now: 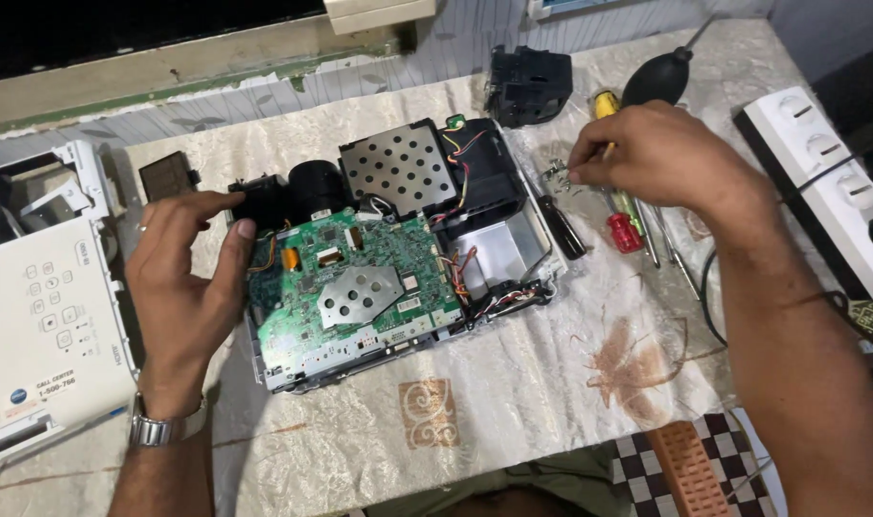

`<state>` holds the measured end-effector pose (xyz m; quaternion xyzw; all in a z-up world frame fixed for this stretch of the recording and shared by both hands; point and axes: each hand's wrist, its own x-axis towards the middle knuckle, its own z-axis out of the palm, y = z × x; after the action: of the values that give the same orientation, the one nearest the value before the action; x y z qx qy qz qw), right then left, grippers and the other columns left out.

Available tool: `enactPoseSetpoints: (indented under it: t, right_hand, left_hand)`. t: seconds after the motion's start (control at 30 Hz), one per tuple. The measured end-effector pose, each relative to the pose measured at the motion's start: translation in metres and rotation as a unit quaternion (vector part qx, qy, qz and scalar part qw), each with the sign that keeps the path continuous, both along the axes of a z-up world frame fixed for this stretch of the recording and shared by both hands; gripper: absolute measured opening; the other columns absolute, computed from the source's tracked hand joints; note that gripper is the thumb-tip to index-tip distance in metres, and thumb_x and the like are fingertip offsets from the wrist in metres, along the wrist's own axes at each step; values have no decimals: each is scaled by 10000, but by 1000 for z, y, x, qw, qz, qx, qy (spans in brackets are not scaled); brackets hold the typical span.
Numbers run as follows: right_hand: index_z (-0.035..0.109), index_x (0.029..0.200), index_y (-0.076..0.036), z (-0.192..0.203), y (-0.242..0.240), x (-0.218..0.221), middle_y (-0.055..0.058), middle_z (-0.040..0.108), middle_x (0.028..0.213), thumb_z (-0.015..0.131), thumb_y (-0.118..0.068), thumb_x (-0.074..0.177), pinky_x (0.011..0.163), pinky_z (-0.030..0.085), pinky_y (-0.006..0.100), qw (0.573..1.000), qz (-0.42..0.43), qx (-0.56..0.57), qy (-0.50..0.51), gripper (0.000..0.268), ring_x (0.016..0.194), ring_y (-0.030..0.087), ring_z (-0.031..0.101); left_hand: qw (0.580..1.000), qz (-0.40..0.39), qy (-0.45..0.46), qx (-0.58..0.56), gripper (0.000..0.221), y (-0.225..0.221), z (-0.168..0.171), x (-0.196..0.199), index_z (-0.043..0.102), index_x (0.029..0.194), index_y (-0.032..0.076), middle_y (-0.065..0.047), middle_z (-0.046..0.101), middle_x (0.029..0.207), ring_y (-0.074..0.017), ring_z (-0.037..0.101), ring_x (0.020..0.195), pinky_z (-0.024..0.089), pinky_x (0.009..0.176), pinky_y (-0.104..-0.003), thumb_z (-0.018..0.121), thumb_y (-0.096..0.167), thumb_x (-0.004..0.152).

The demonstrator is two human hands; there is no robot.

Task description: Repairing the internal components of a projector by manipulating the circuit board and cable connections.

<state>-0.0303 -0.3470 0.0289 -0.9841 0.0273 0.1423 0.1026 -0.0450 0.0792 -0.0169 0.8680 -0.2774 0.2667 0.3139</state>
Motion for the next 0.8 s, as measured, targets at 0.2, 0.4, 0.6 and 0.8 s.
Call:
enactPoseSetpoints:
  t: [0.2,0.4,0.6,0.8]
  right_hand:
    - [753,1076,-230,-17,13,-4,-30,732,1156,753,-321,913,923,478,428,996,34,77,1,187,1032,175,645]
    - [612,1284,-199,-54,12,2,49,661,1135,677,-186,845,798,484,487,992,120,42,3,444,1069,296,622]
    - [571,1404,-271,-27,31,-11,-34,625,1356,729,-204,909,1043,480,453,997,8,53,64,524,1201,178,612]
    - [661,1322,-235,-52,17,-4,31,630,1222,637,-354,929,868,499,484,999,35,25,-3,412,1092,272,630]
  left_hand:
    - [1000,11,-12,-18,108,6,-10,1,693,1218,-107,-232,676,1158,-350,608,1081,466,958,-414,665,-26,1152]
    - [999,16,12,-47,115,8,-21,6,692,1228,-111,-230,667,1166,-332,597,1105,483,955,-396,671,-21,1160]
    - [1000,20,-4,-21,128,3,-19,7,700,1186,-82,-204,691,1140,-325,627,1063,450,964,-412,662,33,1144]
    - [1000,15,7,-21,121,7,-18,7,696,1182,-64,-194,696,1153,-313,625,1052,456,956,-401,655,31,1120]
